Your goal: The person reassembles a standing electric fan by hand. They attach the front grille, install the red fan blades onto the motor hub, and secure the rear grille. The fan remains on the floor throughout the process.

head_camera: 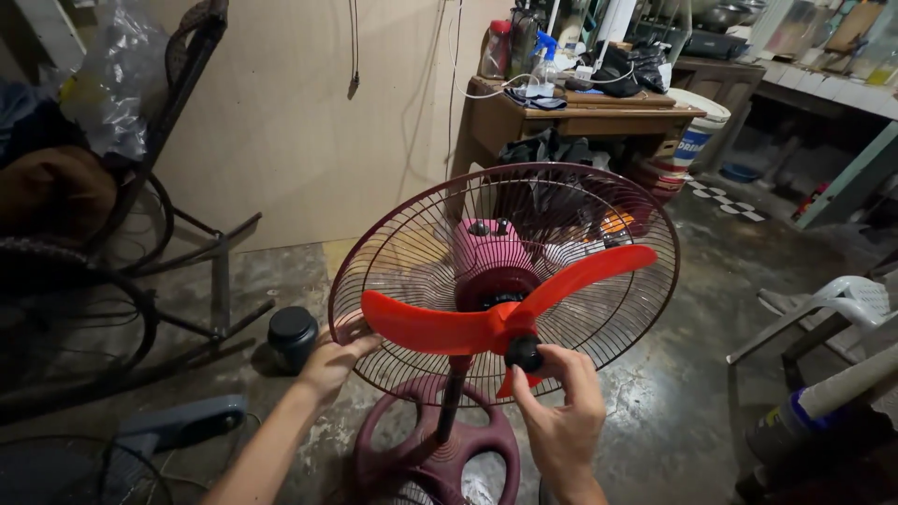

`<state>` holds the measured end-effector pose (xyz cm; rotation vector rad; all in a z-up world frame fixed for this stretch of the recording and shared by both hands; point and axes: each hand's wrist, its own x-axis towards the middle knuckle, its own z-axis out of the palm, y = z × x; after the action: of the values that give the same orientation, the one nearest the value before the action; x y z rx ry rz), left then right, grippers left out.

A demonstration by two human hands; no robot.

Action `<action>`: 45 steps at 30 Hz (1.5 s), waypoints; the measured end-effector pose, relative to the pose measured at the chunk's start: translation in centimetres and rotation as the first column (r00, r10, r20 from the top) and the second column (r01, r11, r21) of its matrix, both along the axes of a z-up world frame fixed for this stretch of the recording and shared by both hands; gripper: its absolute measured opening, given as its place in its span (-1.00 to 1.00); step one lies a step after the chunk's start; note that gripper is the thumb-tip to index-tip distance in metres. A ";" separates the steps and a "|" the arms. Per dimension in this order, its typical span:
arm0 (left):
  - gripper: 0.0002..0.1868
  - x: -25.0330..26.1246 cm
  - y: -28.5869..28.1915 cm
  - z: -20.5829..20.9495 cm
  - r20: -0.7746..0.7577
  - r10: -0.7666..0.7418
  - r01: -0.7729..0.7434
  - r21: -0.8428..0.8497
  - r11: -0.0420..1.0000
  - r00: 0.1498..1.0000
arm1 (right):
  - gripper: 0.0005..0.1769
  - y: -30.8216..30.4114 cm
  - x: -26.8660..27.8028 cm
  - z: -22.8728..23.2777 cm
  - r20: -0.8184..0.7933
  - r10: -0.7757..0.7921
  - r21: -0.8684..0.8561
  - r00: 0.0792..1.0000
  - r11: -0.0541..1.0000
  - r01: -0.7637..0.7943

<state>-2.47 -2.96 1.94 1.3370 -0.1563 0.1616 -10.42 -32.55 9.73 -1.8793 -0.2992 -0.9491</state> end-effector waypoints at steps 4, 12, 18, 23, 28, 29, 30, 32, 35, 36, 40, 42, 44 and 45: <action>-0.38 -2.0 2.0 2.5 -0.138 0.225 -0.092 0.624 0.776 0.964 | -0.56 0.0 0.0 0.2 0.058 -0.011 -0.071 0.998 0.997 0.015; -0.50 -7.1 1.5 5.6 -0.163 0.085 0.170 0.982 -0.081 0.983 | -0.48 -0.7 0.7 -0.4 0.223 -0.094 -0.248 0.970 0.957 0.150; -0.72 -9.5 -7.3 7.5 0.625 -0.268 -0.621 0.776 0.109 0.733 | -0.50 -0.2 0.2 -0.6 0.222 -0.109 -0.236 0.969 0.958 0.162; -0.21 -8.0 -9.1 9.3 0.820 -0.220 -0.849 0.504 -0.159 0.528 | -0.51 0.6 -0.2 -0.6 0.264 -0.076 -0.238 0.962 0.961 0.141; -0.22 -5.8 -9.4 8.7 0.814 -0.198 -0.827 0.486 -0.283 0.547 | -0.51 0.7 0.3 -0.3 0.238 -0.102 -0.269 0.966 0.949 0.167; -0.23 -5.6 -9.4 8.4 0.809 -0.196 -0.819 0.490 -0.297 0.555 | -0.51 0.7 0.3 -0.3 0.234 -0.097 -0.272 0.967 0.949 0.161; -0.25 -5.4 -9.3 8.1 0.805 -0.185 -0.818 0.512 -0.264 0.563 | -0.51 0.6 0.4 -0.3 0.231 -0.091 -0.276 0.969 0.949 0.155; -0.28 -5.2 -9.1 7.7 0.798 -0.166 -0.813 0.551 -0.189 0.580 | -0.53 0.4 0.3 -0.3 0.245 -0.074 -0.285 0.967 0.947 0.144; -0.31 -5.0 -9.0 7.4 0.795 -0.166 -0.811 0.557 -0.180 0.583 | -0.56 0.3 0.3 -0.1 0.231 -0.072 -0.266 0.970 0.955 0.134; -0.32 -5.0 -8.9 7.3 0.798 -0.166 -0.814 0.554 -0.174 0.579 | -0.57 0.4 0.3 -0.1 0.219 -0.075 -0.253 0.973 0.959 0.131; -0.30 -4.9 -8.8 7.0 0.806 -0.164 -0.822 0.544 -0.170 0.568 | -0.62 0.3 0.0 0.0 0.177 -0.058 -0.158 0.983 0.984 0.086; -0.27 -4.8 -8.8 6.9 0.809 -0.161 -0.822 0.539 -0.185 0.566 | -0.63 0.4 -0.1 0.1 0.164 -0.053 -0.157 0.985 0.984 0.079; -0.25 -4.8 -8.8 6.8 0.806 -0.163 -0.818 0.537 -0.205 0.570 | -0.62 0.6 0.0 0.0 0.184 -0.064 -0.183 0.981 0.978 0.098; -0.26 -4.8 -8.8 6.8 0.804 -0.161 -0.816 0.541 -0.202 0.573 | -0.61 0.7 0.0 0.0 0.194 -0.071 -0.195 0.979 0.975 0.109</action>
<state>-7.23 -11.77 8.74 2.8987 -0.5535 1.4577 -10.46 -31.90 9.70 -2.0073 -0.4408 -1.1975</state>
